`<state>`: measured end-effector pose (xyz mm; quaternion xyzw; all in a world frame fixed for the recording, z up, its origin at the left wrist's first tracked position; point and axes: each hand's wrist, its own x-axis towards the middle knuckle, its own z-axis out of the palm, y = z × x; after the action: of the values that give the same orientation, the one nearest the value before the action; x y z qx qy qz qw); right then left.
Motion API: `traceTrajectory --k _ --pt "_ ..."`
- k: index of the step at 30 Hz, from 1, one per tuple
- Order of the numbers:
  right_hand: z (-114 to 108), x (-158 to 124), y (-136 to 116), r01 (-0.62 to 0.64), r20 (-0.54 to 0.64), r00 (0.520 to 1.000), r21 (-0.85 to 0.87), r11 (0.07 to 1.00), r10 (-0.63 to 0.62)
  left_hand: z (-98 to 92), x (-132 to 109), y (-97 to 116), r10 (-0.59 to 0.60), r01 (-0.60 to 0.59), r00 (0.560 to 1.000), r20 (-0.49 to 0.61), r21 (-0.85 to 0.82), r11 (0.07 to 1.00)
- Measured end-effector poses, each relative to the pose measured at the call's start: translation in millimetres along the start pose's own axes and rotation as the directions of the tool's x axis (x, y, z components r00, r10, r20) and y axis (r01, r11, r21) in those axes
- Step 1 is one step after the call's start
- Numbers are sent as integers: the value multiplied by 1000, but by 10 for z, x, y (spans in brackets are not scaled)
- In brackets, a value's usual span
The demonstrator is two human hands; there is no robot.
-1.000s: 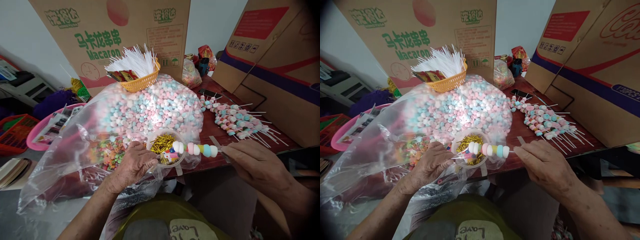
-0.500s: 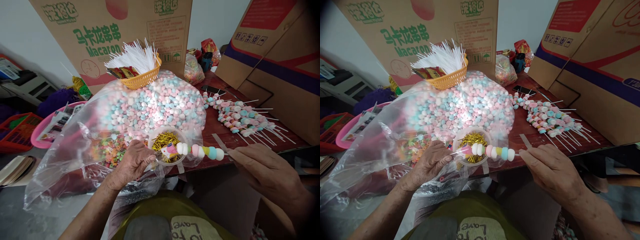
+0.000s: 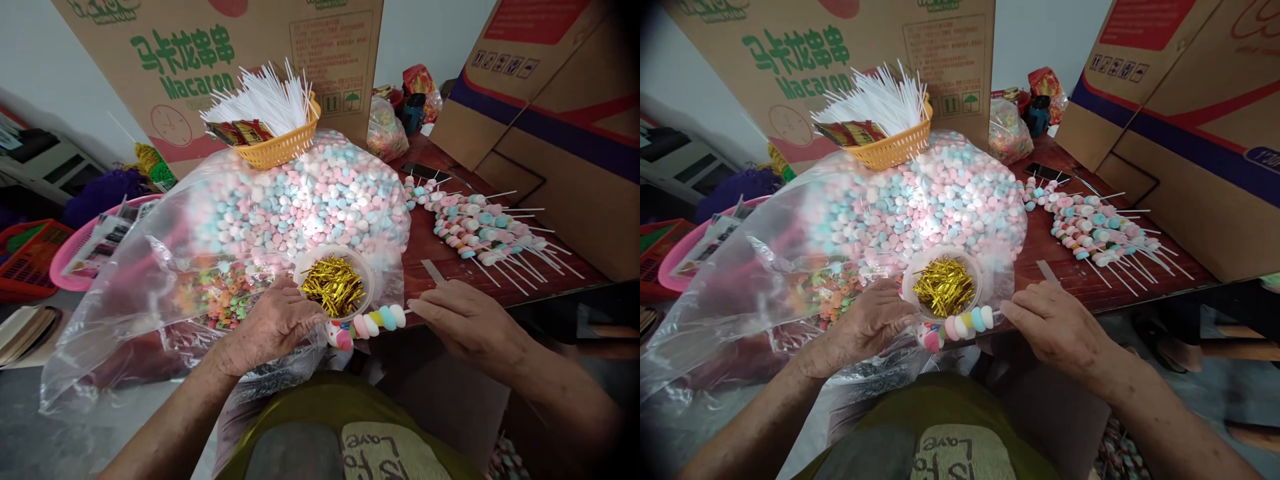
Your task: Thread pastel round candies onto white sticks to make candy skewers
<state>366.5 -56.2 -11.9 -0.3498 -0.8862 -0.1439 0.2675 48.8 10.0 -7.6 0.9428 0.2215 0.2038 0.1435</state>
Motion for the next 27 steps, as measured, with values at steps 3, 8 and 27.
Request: traceTrajectory --k 3,8,27 --pt "20 59 33 -41 -6 999 10 999 41 -30 -40 -48 -18 18 1000 19 -8 1000" --pt "35 63 92 -51 64 997 110 993 44 -84 -97 -127 -27 26 999 38 28 999" --pt "62 31 60 -193 89 979 128 973 183 -60 -88 -158 -66 71 997 -33 163 984"
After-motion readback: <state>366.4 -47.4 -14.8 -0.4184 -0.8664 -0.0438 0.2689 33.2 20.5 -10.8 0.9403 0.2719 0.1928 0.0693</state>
